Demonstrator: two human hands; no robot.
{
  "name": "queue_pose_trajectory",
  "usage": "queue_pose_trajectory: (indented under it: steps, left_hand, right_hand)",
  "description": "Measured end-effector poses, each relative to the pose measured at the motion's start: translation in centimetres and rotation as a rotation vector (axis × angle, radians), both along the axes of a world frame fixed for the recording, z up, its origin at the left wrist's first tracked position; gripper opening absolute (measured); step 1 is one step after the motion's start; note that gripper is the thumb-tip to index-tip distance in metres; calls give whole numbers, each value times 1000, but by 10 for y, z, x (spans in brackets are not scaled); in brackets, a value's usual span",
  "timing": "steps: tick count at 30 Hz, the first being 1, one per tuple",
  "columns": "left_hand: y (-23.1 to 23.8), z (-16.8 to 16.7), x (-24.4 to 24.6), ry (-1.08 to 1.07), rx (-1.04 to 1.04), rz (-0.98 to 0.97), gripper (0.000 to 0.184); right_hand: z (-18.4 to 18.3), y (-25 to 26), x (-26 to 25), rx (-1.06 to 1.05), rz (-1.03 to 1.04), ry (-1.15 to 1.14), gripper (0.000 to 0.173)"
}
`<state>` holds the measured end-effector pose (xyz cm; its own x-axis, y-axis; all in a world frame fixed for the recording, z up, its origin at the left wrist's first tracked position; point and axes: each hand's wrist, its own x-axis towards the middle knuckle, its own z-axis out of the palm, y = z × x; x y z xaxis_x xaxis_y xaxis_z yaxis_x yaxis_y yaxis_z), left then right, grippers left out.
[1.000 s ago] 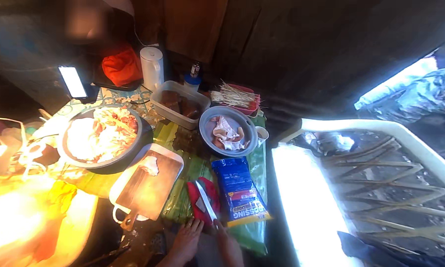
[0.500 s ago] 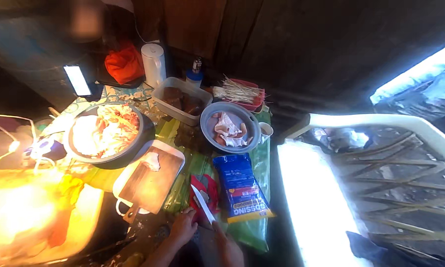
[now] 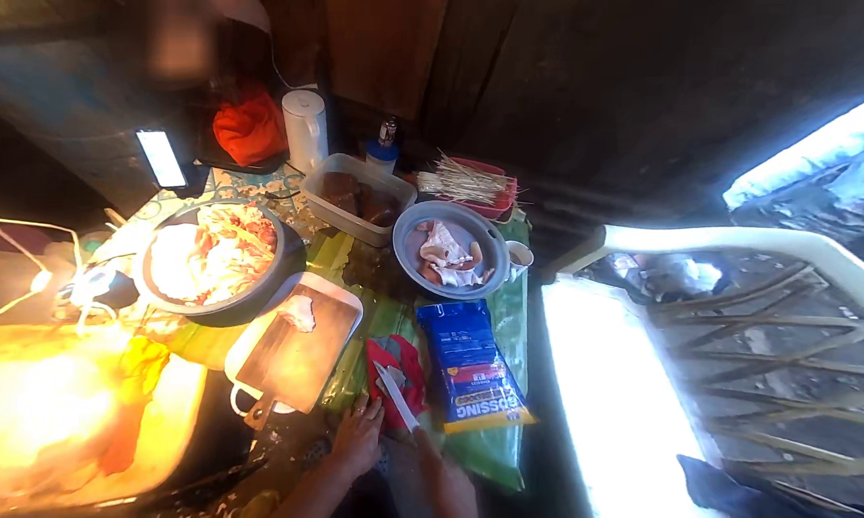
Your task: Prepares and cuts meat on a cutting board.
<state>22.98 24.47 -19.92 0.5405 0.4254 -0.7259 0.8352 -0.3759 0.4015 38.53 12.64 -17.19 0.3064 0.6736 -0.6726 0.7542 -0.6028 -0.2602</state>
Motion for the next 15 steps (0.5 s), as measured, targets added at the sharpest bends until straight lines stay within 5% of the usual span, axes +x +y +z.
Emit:
queue_pose_trajectory:
  steps: [7,13,15]
  left_hand:
    - [-6,3,2,47,2,-70,56]
    - [1,1,1,19,-36,-57,66]
    - [1,2,2,31,-44,-61,66]
  right_hand:
    - [-21,98,-28,-65,38,68,48]
    - [5,7,-8,-38,-4,-28,50]
    - [-6,18,-13,-65,2,-7,50]
